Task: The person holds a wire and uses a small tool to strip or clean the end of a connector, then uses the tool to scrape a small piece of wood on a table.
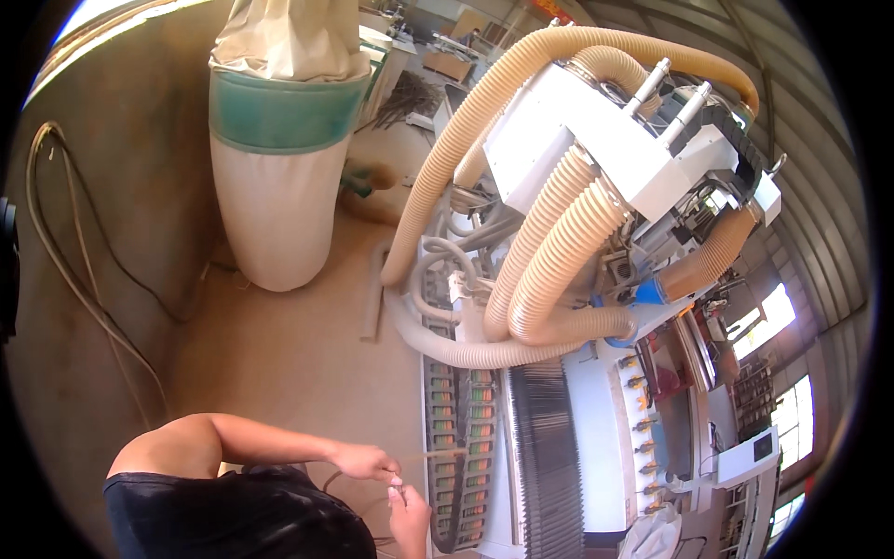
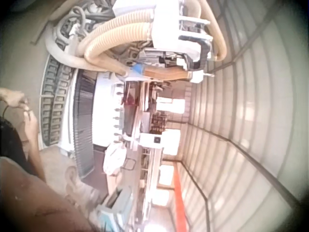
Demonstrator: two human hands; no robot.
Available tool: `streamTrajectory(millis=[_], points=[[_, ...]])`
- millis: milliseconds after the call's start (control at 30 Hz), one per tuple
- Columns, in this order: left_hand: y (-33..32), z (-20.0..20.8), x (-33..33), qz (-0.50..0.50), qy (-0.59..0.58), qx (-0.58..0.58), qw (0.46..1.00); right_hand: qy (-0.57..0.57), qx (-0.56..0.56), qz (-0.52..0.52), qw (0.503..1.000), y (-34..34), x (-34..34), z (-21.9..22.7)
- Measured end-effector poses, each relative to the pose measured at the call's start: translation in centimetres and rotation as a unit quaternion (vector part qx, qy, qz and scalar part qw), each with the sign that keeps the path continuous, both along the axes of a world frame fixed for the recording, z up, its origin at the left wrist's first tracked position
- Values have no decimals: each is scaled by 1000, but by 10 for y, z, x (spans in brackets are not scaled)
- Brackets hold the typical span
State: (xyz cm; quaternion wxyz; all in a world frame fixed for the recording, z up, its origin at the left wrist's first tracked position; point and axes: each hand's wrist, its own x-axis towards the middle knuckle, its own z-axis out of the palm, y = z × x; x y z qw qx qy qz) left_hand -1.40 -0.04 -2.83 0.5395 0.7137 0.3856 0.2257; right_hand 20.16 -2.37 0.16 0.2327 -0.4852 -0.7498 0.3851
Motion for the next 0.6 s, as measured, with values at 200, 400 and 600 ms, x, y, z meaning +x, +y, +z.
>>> streamTrajectory(millis=[200, 400, 600], points=[[-11, 25, -2, 28, -41, 183, 982, 278, -352, -83, 890, -4, 10, -11], [-31, 16, 18, 82, 19, 78, 993, 97, -81, -67, 990, -26, 10, -5], [-12, 45, 8, 87, -13, 43, 995, 298, -312, -97, 897, -17, 2, -2]])
